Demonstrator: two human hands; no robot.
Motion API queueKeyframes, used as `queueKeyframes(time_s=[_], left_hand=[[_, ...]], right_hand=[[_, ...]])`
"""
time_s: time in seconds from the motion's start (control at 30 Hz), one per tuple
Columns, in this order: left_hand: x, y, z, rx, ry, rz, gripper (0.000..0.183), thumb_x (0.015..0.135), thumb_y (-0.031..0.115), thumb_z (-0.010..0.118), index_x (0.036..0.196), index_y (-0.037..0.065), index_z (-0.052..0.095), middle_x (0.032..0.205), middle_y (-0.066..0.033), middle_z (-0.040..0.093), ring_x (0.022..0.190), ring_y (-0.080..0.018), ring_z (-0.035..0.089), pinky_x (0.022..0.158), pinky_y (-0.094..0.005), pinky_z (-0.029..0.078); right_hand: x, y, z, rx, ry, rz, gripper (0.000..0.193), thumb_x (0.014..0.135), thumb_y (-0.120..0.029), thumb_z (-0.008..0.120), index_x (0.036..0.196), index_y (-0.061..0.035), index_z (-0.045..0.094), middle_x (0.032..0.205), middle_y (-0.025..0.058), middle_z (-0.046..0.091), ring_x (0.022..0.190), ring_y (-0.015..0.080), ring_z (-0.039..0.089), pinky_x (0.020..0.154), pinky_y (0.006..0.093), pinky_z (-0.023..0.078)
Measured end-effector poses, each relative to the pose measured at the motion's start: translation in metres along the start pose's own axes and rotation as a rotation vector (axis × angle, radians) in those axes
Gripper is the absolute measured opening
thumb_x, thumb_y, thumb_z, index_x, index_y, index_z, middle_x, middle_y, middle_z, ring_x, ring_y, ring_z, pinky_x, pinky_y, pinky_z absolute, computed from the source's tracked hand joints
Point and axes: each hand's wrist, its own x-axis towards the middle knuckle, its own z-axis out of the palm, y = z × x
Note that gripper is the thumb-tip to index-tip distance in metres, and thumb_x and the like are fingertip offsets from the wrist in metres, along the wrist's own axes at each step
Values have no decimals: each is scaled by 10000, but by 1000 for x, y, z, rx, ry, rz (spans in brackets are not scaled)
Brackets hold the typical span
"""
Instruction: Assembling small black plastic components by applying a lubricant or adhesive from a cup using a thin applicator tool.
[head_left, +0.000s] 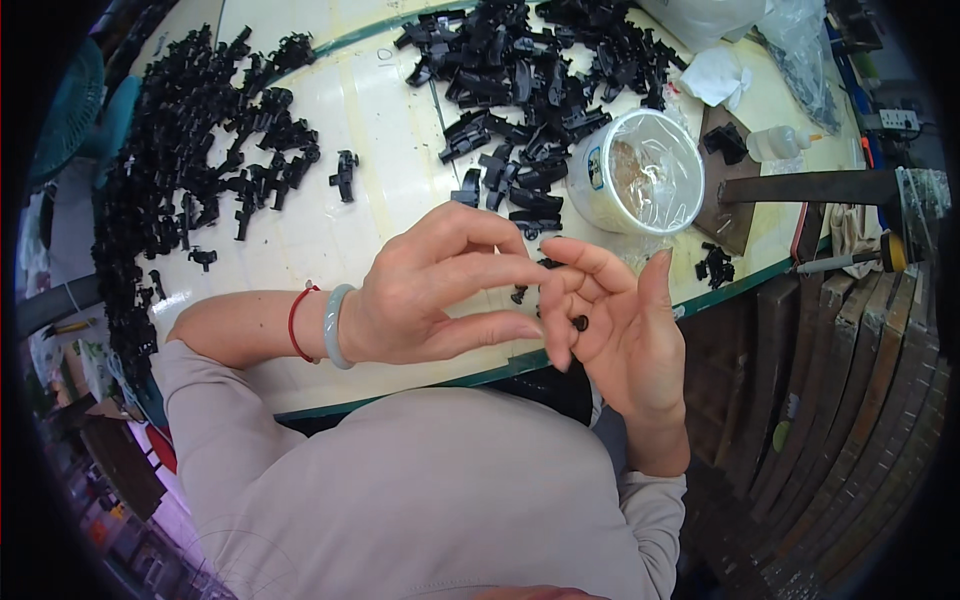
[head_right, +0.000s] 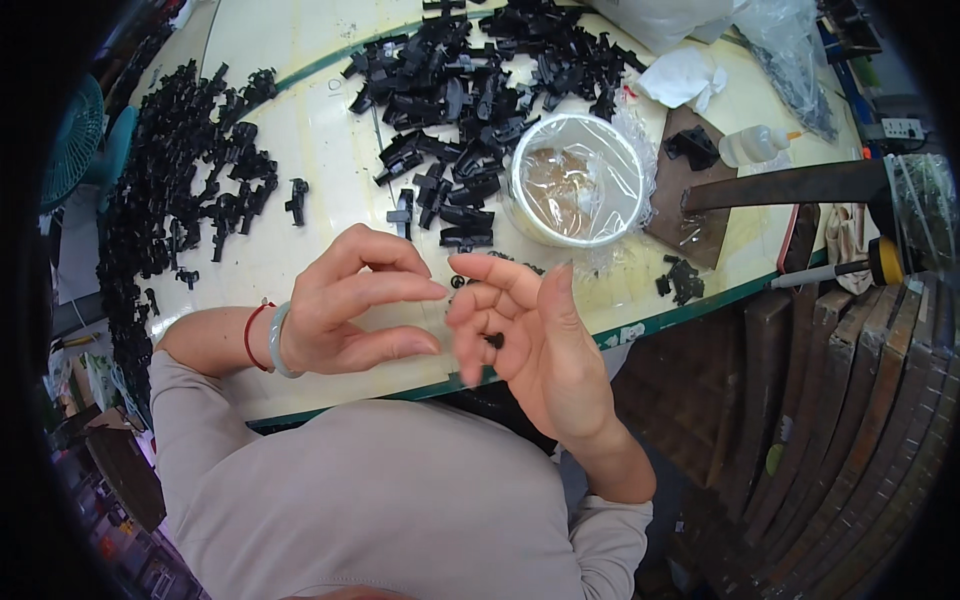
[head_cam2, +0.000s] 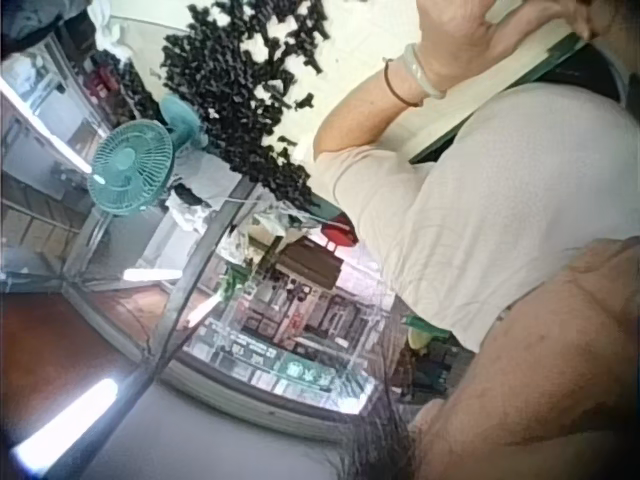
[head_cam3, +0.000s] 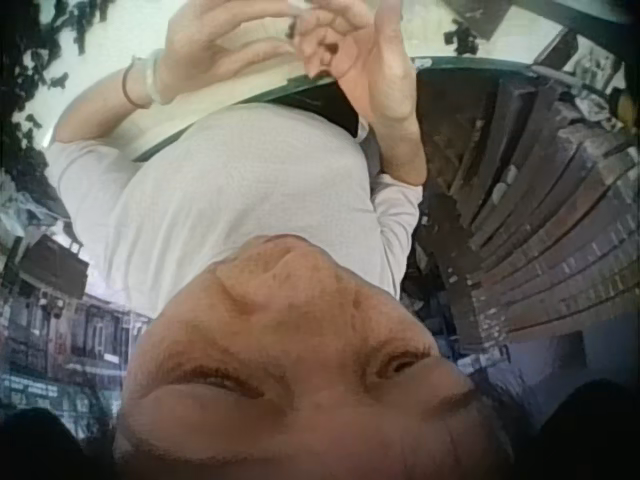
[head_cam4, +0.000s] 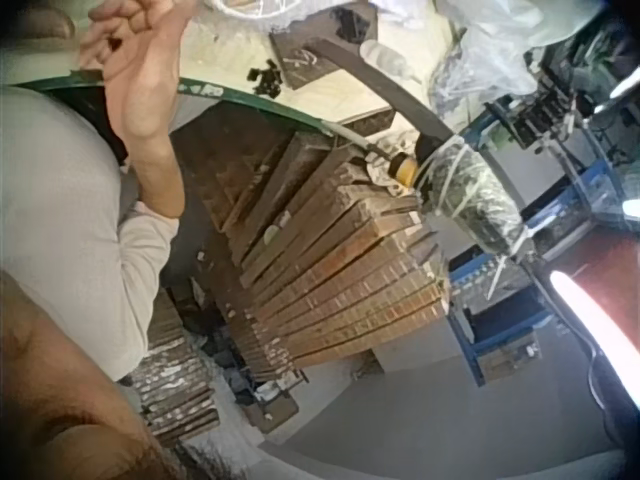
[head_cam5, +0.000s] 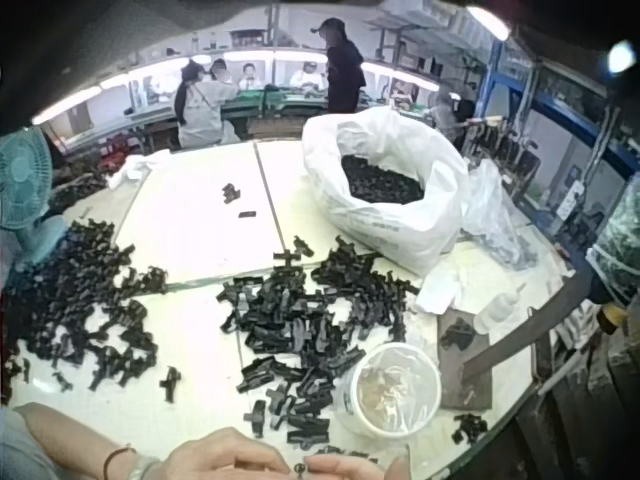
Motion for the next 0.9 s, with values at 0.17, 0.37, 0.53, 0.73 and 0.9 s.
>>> queueKeyframes(time_s=[0.17,0.37,0.53,0.73,0.9], left_hand=[[9,9,-6,116,-16,114,391,643,228,814,965,61,668,927,-59,583,768,-165,524,653,-272,423],[5,1,1,254,-25,140,314,635,160,784,920,76,684,929,-30,598,773,-179,525,660,-269,414],[0,-6,2,328,-15,282,280,637,113,768,901,64,689,911,-31,629,780,-183,528,663,-266,421],[3,-10,-2,357,-47,443,187,692,39,673,877,8,679,888,-81,661,810,-218,601,642,-275,475],[4,-9,-1,283,17,571,193,688,31,628,868,-34,653,804,-130,646,747,-238,652,589,-278,531]], right_hand=[[9,-1,17,74,121,28,734,946,-557,127,1351,31,293,1266,201,450,1177,244,454,982,363,373],[17,5,20,58,42,13,712,952,-540,135,1390,17,215,1376,232,342,1271,285,373,1043,393,309],[19,10,23,53,14,-48,670,968,-500,161,1408,5,166,1413,245,280,1308,292,320,1068,394,266],[19,17,23,55,-54,-143,590,992,-401,213,1417,3,144,1448,244,209,1352,324,231,1095,397,211],[18,20,26,124,-35,-158,563,998,-356,230,1422,-3,116,1451,240,205,1360,333,211,1102,412,190]])
